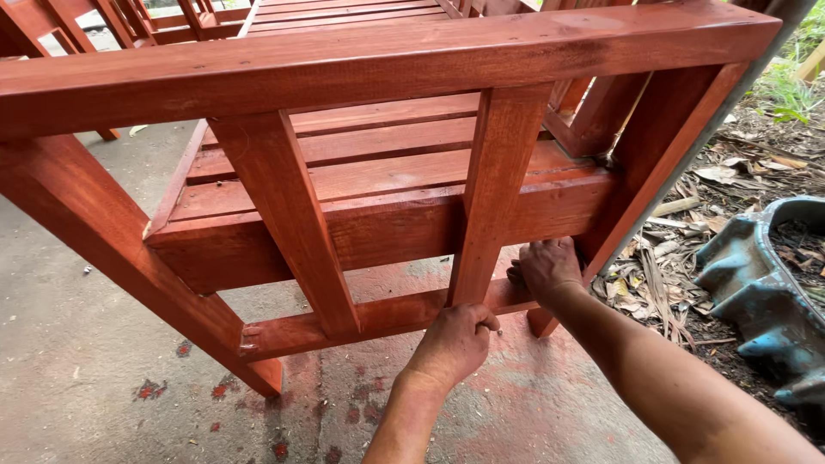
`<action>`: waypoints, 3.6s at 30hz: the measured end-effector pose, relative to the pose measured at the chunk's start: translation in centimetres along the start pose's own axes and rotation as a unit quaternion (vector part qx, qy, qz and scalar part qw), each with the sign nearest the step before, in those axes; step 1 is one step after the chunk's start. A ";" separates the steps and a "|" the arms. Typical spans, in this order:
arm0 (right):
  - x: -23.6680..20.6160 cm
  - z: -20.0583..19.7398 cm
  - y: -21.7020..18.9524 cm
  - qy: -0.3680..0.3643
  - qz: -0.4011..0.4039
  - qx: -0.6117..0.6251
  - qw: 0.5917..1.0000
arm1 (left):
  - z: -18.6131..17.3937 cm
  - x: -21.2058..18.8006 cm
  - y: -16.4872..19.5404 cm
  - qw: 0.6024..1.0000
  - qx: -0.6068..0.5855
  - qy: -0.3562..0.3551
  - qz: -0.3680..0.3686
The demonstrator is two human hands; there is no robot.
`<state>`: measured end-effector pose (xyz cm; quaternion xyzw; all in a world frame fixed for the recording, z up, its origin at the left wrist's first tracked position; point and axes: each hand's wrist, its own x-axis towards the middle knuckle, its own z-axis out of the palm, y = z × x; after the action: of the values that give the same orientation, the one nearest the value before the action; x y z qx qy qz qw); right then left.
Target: The person applies a reddish-brown stain to wooden outdoor furniture using a cloth. They wipe the armrests, rails and legs of a wooden bench, dip and wring the cloth in a bucket of stain, and continue wiping the bench and surrounding chairs.
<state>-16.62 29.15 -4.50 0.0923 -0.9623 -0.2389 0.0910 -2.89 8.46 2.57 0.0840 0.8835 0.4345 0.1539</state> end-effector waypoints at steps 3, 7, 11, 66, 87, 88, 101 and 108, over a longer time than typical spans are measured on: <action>0.1 -0.4 0.3 -0.045 -0.005 0.031 0.998 | -0.1 -0.1 0.1 1.000 0.006 0.014 0.015; -2.5 -3.7 1.4 -0.070 -0.054 0.021 0.996 | 0.4 -0.2 0.2 0.999 0.002 0.028 0.042; -6.1 -7.7 3.3 -0.066 -0.061 0.008 0.996 | 1.1 -0.5 1.0 0.995 0.006 0.040 0.087; -8.9 -12.3 7.9 0.185 0.044 0.193 0.963 | -0.8 -4.4 3.2 0.998 -0.051 0.016 -0.028; -1.0 -20.2 9.8 0.257 0.208 0.242 0.912 | -1.0 -2.9 2.6 0.997 -0.071 0.022 -0.029; -0.6 -20.1 9.5 0.228 0.219 0.239 0.918 | -1.0 -3.1 2.7 0.997 -0.066 0.015 -0.025; -2.8 -23.5 10.8 0.098 0.209 0.450 0.863 | -2.3 -5.3 2.3 0.995 -0.084 0.045 -0.025; -6.3 -23.1 8.6 0.144 0.091 0.868 0.466 | -2.1 -5.0 3.1 0.991 -0.104 0.085 0.023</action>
<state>-6.67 27.80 18.83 0.0690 -0.6510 0.7459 0.1225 1.08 7.43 7.24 0.0504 0.8410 0.5333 0.0759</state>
